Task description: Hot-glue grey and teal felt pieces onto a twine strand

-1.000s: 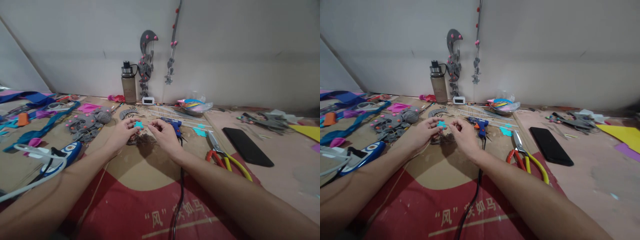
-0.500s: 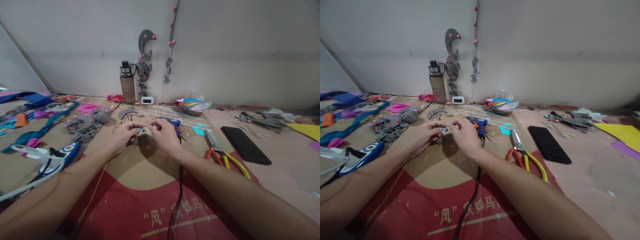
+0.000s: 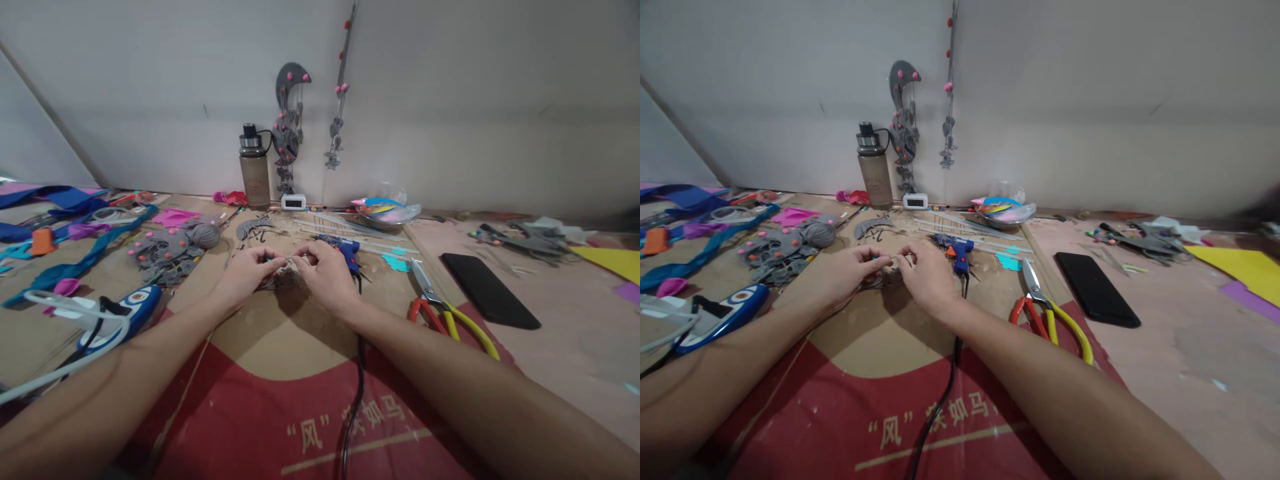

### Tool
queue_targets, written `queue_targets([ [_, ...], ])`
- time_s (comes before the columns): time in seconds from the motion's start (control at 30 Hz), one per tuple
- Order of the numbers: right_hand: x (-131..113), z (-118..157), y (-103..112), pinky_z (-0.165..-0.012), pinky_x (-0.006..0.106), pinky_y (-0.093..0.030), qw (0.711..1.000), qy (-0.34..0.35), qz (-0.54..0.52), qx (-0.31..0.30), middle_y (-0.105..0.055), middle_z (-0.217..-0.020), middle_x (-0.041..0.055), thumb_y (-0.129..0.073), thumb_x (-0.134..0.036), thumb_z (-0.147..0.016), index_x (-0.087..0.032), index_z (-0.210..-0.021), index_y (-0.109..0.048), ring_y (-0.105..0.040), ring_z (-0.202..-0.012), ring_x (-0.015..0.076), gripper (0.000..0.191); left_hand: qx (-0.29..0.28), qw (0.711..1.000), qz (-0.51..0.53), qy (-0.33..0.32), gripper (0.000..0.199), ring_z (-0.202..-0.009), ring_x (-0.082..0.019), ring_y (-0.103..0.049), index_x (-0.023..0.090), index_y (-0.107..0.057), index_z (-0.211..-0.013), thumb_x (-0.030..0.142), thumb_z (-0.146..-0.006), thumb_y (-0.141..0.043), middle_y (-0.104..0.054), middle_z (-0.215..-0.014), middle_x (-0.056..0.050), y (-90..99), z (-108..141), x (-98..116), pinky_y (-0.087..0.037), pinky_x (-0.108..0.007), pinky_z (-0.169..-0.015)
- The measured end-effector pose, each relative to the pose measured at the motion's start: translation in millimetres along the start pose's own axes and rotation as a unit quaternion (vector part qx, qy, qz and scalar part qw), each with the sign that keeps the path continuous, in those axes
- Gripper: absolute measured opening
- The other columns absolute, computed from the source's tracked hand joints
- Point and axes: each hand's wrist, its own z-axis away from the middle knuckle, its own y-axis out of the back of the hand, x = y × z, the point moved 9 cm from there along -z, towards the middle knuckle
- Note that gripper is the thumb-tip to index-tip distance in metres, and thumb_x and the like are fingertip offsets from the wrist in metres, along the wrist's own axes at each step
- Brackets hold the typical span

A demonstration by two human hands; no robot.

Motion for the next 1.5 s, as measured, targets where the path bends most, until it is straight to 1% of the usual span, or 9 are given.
queue_targets([
  [0.23, 10, 1, -7, -0.06, 0.025, -0.033, 0.999, -0.034, -0.031, -0.022, -0.057, -0.068, 0.0002, -0.055, -0.026, -0.082, -0.019, -0.077, -0.064, -0.048, -0.065, 0.0126, 0.012, -0.011, 0.999, -0.029, 0.017, 0.029, -0.048, -0.007, -0.038, 0.016, -0.065, -0.079, 0.044, -0.07, -0.068, -0.051, -0.056, 0.003, 1.0, -2, -5, -0.027, -0.021, -0.047],
  [0.4, 17, 4, -17, -0.059, 0.025, -0.033, 0.994, -0.074, -0.039, -0.069, -0.06, -0.068, 0.0005, -0.054, -0.022, -0.081, -0.018, -0.076, -0.065, -0.049, -0.062, 0.0118, 0.013, -0.026, 0.991, -0.132, 0.019, 0.027, -0.049, -0.01, -0.041, 0.016, -0.068, -0.073, 0.042, -0.07, -0.066, -0.053, -0.054, 0.001, 2.5, 0, 3, -0.029, -0.022, -0.046],
  [0.57, 13, 5, -25, -0.063, 0.025, -0.035, 0.992, -0.045, -0.037, -0.111, -0.064, -0.072, 0.0015, -0.052, -0.021, -0.083, -0.017, -0.075, -0.065, -0.052, -0.066, 0.0123, 0.015, -0.007, 0.988, -0.152, -0.006, 0.025, -0.05, -0.01, -0.043, 0.017, -0.068, -0.074, 0.041, -0.07, -0.065, -0.055, -0.056, 0.001, 14.9, -5, 6, -0.031, -0.022, -0.048],
  [0.73, 20, -1, -23, -0.063, 0.026, -0.037, 0.992, -0.045, -0.05, -0.106, -0.064, -0.072, 0.0014, -0.054, -0.024, -0.081, -0.017, -0.079, -0.066, -0.054, -0.066, 0.013, 0.013, 0.112, 0.991, -0.05, -0.058, 0.022, -0.047, -0.008, -0.042, 0.015, -0.067, -0.075, 0.036, -0.069, -0.068, -0.056, -0.057, 0.001, 56.2, -16, 18, -0.03, -0.021, -0.046],
  [0.83, 23, -4, -22, -0.065, 0.026, -0.039, 0.992, -0.044, -0.066, -0.102, -0.065, -0.075, 0.0017, -0.054, -0.023, -0.08, -0.018, -0.081, -0.066, -0.055, -0.069, 0.0133, 0.013, 0.191, 0.974, 0.062, -0.102, 0.013, -0.047, -0.006, -0.042, 0.014, -0.064, -0.069, 0.026, -0.069, -0.068, -0.055, -0.057, 0.001, 83.2, -17, 26, -0.029, -0.019, -0.044],
  [0.97, 20, -6, -19, -0.062, 0.026, -0.039, 0.985, -0.069, -0.112, -0.11, -0.062, -0.07, 0.0001, -0.055, -0.025, -0.08, -0.018, -0.076, -0.064, -0.052, -0.065, 0.012, 0.012, 0.247, 0.945, 0.171, -0.125, 0.005, -0.05, -0.005, -0.044, 0.013, -0.064, -0.069, 0.017, -0.069, -0.068, -0.06, -0.067, -0.002, 104.5, -17, 25, -0.031, -0.016, -0.045],
  [1.2, 2, 0, -13, -0.043, 0.022, -0.032, 0.92, -0.189, -0.284, -0.194, -0.041, -0.051, -0.0071, -0.06, -0.03, -0.078, -0.019, -0.071, -0.058, -0.036, -0.043, 0.0066, 0.013, 0.302, 0.912, 0.249, -0.127, 0.013, -0.048, -0.004, -0.041, 0.014, -0.059, -0.064, 0.008, -0.075, -0.061, -0.055, -0.061, 0.001, 122.9, -17, 17, -0.029, -0.015, -0.042],
  [1.4, -20, -1, -4, -0.057, 0.025, -0.046, 0.823, -0.154, -0.482, -0.258, -0.051, -0.062, -0.0046, -0.067, -0.037, -0.076, -0.018, -0.082, -0.062, -0.047, -0.052, 0.0067, 0.021, 0.344, 0.901, 0.239, -0.115, 0.011, -0.049, -0.003, -0.041, 0.015, -0.057, -0.066, 0.01, -0.076, -0.06, -0.052, -0.062, 0.002, 136.3, -18, 3, -0.029, -0.016, -0.044],
  [1.5, -31, 0, 5, -0.046, 0.021, -0.041, 0.793, -0.146, -0.513, -0.294, -0.054, -0.067, -0.0035, -0.066, -0.041, -0.077, -0.02, -0.096, -0.062, -0.046, -0.052, 0.0072, 0.028, 0.348, 0.901, 0.233, -0.113, 0.008, -0.049, -0.003, -0.041, 0.015, -0.057, -0.068, 0.013, -0.074, -0.063, -0.053, -0.062, 0.003, 140.4, -20, -6, -0.03, -0.016, -0.046],
])
